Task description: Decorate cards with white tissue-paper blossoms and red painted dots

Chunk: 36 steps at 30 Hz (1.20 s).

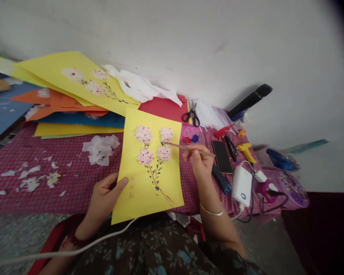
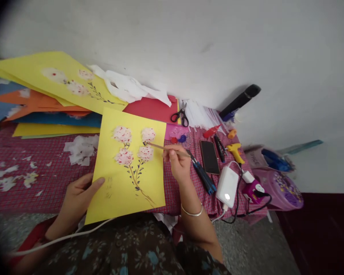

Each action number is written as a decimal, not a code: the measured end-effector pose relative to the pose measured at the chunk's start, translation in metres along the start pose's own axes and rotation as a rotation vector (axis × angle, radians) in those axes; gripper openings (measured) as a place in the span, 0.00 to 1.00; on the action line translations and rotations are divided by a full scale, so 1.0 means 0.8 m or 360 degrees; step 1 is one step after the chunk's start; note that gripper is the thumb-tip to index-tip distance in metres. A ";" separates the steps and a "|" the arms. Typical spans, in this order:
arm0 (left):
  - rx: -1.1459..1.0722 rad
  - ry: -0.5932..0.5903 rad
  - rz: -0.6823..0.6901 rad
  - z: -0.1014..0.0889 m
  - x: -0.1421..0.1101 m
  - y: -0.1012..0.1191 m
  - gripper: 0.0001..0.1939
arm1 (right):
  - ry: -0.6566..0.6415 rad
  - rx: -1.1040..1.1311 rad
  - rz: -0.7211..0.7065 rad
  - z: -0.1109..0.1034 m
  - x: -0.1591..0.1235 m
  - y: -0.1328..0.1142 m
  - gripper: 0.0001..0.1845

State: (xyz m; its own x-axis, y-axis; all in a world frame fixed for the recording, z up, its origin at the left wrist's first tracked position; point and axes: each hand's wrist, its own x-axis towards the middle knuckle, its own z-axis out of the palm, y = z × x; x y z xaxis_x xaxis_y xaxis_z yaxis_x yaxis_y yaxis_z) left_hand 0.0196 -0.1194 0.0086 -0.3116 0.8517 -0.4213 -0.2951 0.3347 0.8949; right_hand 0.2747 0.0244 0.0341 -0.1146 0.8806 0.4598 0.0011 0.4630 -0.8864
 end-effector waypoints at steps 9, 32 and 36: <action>0.0067 -0.0016 0.0014 -0.007 0.005 -0.010 0.25 | -0.0120 -0.0077 0.0038 0.010 -0.002 0.010 0.10; 0.0122 -0.0032 0.0126 -0.006 0.004 -0.008 0.21 | -0.0023 -0.0013 -0.0017 0.016 -0.001 0.004 0.12; 0.0203 -0.0044 0.0191 -0.005 0.004 -0.007 0.20 | -0.0075 -0.0096 -0.0014 0.018 -0.002 0.002 0.12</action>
State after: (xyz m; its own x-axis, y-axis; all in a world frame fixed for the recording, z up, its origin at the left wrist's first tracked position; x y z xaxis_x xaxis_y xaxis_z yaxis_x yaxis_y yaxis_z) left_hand 0.0167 -0.1199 0.0014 -0.3125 0.8988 -0.3074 -0.1398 0.2766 0.9508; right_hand 0.2602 0.0223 0.0315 -0.1613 0.8715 0.4631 0.0599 0.4770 -0.8769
